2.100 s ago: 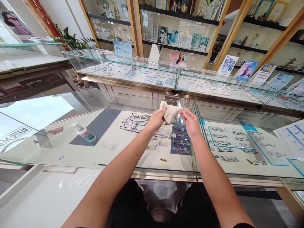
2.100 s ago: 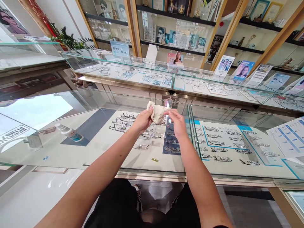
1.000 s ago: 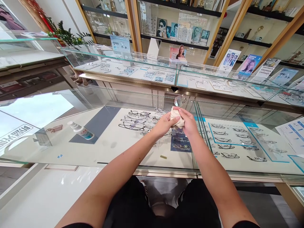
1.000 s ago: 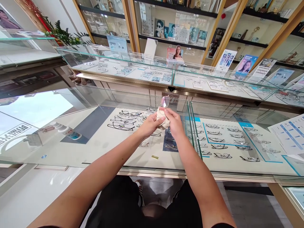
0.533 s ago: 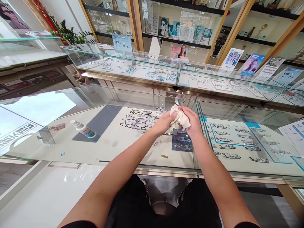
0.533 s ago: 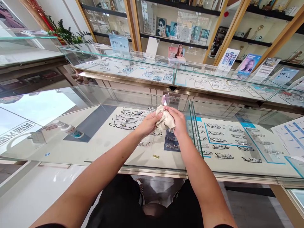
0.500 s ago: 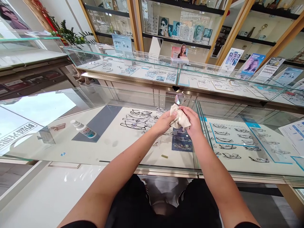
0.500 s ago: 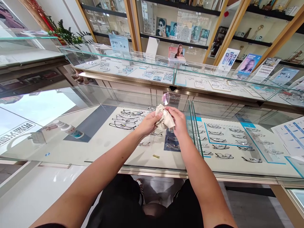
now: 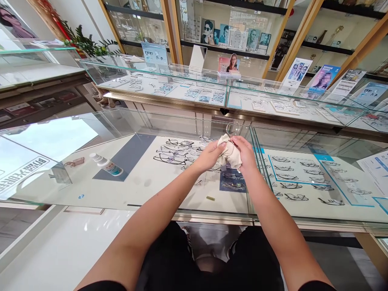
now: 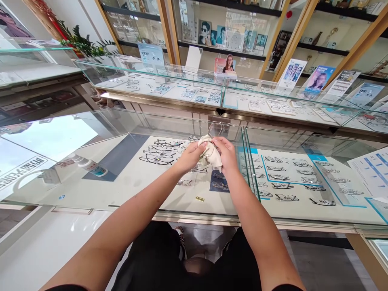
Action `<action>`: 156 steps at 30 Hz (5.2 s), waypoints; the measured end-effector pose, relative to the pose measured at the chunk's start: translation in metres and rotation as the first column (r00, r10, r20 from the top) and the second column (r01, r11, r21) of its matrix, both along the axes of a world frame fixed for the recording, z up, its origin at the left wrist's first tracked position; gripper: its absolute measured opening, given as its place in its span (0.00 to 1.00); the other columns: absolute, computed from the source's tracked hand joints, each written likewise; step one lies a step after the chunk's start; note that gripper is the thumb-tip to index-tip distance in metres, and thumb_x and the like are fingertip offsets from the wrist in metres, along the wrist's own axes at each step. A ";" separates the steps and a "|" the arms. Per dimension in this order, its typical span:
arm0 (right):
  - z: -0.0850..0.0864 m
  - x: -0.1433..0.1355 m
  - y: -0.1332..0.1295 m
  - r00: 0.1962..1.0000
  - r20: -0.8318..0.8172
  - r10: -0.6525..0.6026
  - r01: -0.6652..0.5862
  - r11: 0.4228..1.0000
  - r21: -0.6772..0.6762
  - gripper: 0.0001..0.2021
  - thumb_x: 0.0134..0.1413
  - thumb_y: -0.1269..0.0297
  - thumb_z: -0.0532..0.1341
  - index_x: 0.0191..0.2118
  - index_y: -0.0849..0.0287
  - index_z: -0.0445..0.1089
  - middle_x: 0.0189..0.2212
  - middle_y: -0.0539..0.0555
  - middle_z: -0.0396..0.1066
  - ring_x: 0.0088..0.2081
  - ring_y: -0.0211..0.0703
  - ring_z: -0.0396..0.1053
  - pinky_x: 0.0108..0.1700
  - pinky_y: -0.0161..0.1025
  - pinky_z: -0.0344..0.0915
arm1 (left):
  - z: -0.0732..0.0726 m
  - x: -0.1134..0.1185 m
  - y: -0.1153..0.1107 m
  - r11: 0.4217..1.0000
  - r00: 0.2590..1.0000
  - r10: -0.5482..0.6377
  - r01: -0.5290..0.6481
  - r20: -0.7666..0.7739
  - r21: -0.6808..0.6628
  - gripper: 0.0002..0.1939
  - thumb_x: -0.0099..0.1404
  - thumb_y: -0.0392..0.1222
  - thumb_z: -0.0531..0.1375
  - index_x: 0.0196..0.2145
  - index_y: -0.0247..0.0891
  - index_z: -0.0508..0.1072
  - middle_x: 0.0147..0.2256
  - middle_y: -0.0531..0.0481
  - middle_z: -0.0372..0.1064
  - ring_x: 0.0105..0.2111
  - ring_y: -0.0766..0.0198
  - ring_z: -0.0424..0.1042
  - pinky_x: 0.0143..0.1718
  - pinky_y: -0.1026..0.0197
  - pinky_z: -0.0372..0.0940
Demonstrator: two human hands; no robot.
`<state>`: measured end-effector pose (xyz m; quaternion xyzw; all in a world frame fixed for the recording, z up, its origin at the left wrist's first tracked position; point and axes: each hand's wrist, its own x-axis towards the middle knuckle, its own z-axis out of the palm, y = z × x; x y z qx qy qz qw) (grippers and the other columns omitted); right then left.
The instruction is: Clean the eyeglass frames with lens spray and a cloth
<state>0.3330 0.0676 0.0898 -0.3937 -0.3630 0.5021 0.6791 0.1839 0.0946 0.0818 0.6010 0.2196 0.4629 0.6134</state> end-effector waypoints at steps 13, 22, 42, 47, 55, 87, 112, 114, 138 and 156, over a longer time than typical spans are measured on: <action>-0.001 -0.007 -0.001 0.999 0.001 0.040 -0.040 0.999 0.035 0.15 0.45 0.51 0.77 0.34 0.53 0.78 0.32 0.49 0.78 0.33 0.41 0.72 0.38 0.39 0.69 | 0.003 0.007 -0.006 0.993 0.993 0.121 -0.122 0.011 0.006 0.31 0.63 0.71 0.69 0.33 0.37 0.72 0.25 0.55 0.63 0.24 0.69 0.57 0.27 0.64 0.56; 0.008 0.003 -0.006 0.998 0.042 0.050 -0.053 0.995 0.081 0.15 0.49 0.48 0.75 0.34 0.52 0.78 0.32 0.50 0.76 0.32 0.42 0.70 0.35 0.40 0.66 | 0.014 -0.004 -0.011 0.992 0.992 -0.126 0.126 0.001 -0.002 0.30 0.62 0.64 0.73 0.47 0.36 0.76 0.31 0.52 0.68 0.28 0.67 0.64 0.29 0.64 0.61; 0.009 -0.001 -0.010 0.987 0.023 0.158 -0.159 0.985 0.070 0.17 0.48 0.47 0.78 0.34 0.53 0.78 0.29 0.48 0.74 0.29 0.38 0.66 0.33 0.37 0.65 | 0.011 0.002 -0.012 1.000 1.000 0.016 -0.016 0.010 0.019 0.31 0.60 0.65 0.73 0.44 0.35 0.75 0.28 0.55 0.65 0.26 0.69 0.59 0.29 0.65 0.58; 0.007 -0.004 -0.010 0.985 0.013 0.172 -0.173 0.980 0.101 0.16 0.48 0.48 0.78 0.34 0.53 0.79 0.31 0.48 0.74 0.31 0.38 0.67 0.36 0.36 0.66 | 0.006 0.002 -0.010 0.996 0.996 0.091 -0.091 0.011 0.018 0.31 0.65 0.71 0.67 0.30 0.37 0.67 0.24 0.56 0.58 0.23 0.70 0.54 0.26 0.64 0.53; 0.006 0.006 -0.005 0.990 -0.037 0.136 -0.132 0.988 0.080 0.16 0.49 0.49 0.78 0.33 0.54 0.78 0.31 0.48 0.74 0.30 0.38 0.66 0.32 0.35 0.64 | 0.008 -0.010 -0.003 0.976 0.979 -0.203 0.202 0.000 -0.083 0.29 0.57 0.60 0.77 0.41 0.35 0.74 0.30 0.53 0.67 0.27 0.69 0.62 0.30 0.65 0.56; 0.005 -0.009 -0.010 0.980 -0.116 0.159 -0.153 0.986 0.062 0.17 0.43 0.52 0.81 0.33 0.54 0.79 0.34 0.48 0.77 0.33 0.37 0.71 0.37 0.35 0.69 | -0.002 0.003 -0.009 0.996 0.997 0.075 -0.076 -0.019 -0.050 0.35 0.64 0.75 0.64 0.28 0.37 0.66 0.23 0.55 0.60 0.23 0.70 0.55 0.25 0.64 0.54; 0.012 0.022 -0.004 0.951 -0.236 0.201 -0.150 0.965 0.215 0.11 0.54 0.54 0.76 0.35 0.51 0.77 0.43 0.50 0.76 0.46 0.41 0.74 0.45 0.37 0.71 | 0.013 -0.014 0.016 0.924 0.929 0.327 -0.276 0.174 -0.264 0.28 0.62 0.68 0.67 0.36 0.36 0.75 0.32 0.45 0.77 0.35 0.57 0.78 0.37 0.58 0.71; 0.013 0.024 -0.004 0.951 -0.232 0.205 -0.154 0.964 0.218 0.10 0.55 0.54 0.75 0.35 0.51 0.76 0.44 0.51 0.77 0.47 0.42 0.74 0.46 0.39 0.72 | 0.017 -0.020 0.018 0.915 0.917 0.340 -0.273 0.206 -0.296 0.25 0.62 0.64 0.68 0.35 0.35 0.76 0.32 0.43 0.77 0.34 0.57 0.78 0.37 0.58 0.72; 0.012 0.023 -0.013 0.905 0.078 0.418 -0.425 0.890 0.164 0.14 0.55 0.49 0.75 0.33 0.52 0.76 0.35 0.52 0.76 0.39 0.44 0.73 0.45 0.43 0.69 | 0.020 -0.033 0.019 0.848 0.853 0.521 -0.521 0.024 0.096 0.16 0.71 0.55 0.64 0.43 0.40 0.78 0.32 0.50 0.71 0.24 0.67 0.62 0.25 0.63 0.56; 0.013 0.060 -0.006 0.743 0.319 0.588 -0.617 0.787 -0.016 0.14 0.57 0.52 0.74 0.32 0.57 0.78 0.32 0.53 0.77 0.37 0.44 0.75 0.45 0.42 0.68 | 0.022 -0.043 0.009 0.495 0.803 0.566 -0.151 -0.186 0.856 0.39 0.65 0.64 0.71 0.67 0.45 0.70 0.36 0.51 0.65 0.32 0.61 0.63 0.35 0.60 0.62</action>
